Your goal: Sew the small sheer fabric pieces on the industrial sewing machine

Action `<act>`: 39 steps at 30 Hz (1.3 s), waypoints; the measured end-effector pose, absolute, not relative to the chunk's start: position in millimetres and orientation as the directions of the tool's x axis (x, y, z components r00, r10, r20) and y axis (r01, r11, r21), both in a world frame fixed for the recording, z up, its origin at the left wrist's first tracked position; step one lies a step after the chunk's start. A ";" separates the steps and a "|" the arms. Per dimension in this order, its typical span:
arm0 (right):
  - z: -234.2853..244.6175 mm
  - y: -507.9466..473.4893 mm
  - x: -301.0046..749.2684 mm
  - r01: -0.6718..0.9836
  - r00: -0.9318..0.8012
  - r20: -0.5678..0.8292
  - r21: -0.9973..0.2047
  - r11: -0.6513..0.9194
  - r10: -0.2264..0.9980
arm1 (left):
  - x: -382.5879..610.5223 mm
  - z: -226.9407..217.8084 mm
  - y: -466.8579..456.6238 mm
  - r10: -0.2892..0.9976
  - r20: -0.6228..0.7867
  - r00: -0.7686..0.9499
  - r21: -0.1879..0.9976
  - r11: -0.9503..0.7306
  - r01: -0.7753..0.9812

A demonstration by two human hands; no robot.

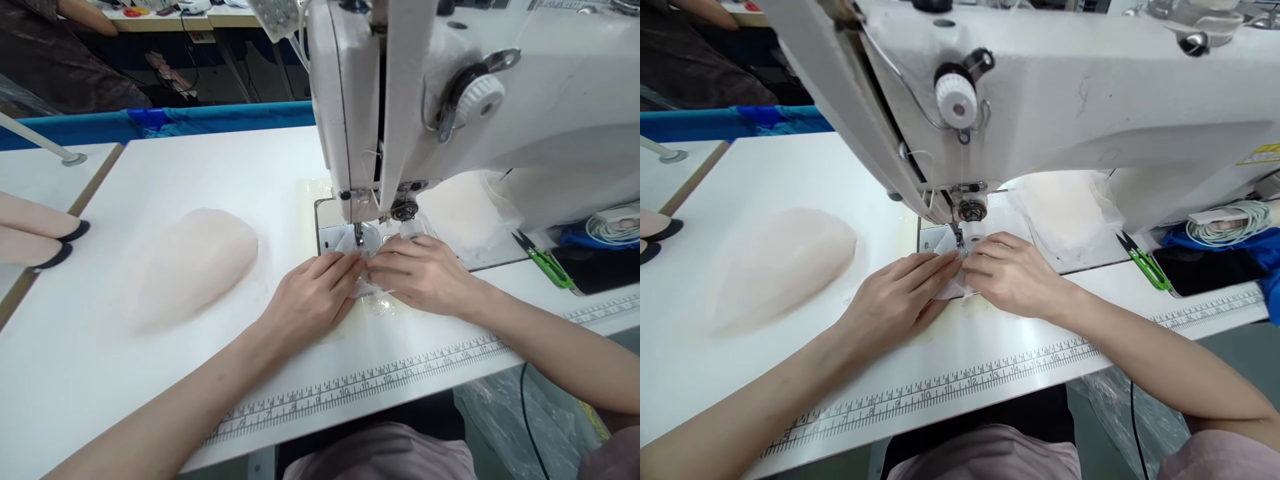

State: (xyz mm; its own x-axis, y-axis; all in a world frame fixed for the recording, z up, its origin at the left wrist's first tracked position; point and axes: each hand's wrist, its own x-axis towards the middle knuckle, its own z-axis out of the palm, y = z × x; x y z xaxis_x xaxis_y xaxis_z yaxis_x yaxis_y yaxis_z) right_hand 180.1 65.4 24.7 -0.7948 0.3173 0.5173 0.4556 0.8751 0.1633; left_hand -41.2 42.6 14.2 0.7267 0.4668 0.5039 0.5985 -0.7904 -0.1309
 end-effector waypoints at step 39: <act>21.1 52.3 173.8 0.486 -0.760 0.525 0.069 0.871 0.382 | -37.8 21.1 32.8 0.550 0.376 0.746 -0.200 -0.738 0.645</act>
State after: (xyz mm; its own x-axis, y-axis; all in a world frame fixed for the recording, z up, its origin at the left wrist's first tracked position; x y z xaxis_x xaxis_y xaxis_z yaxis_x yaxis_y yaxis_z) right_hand 173.8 52.3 21.1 -0.7602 0.3823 0.5253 0.4856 0.8715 0.0685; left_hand -37.8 32.8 21.1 0.7456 0.5504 0.3756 0.6451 -0.7375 -0.1997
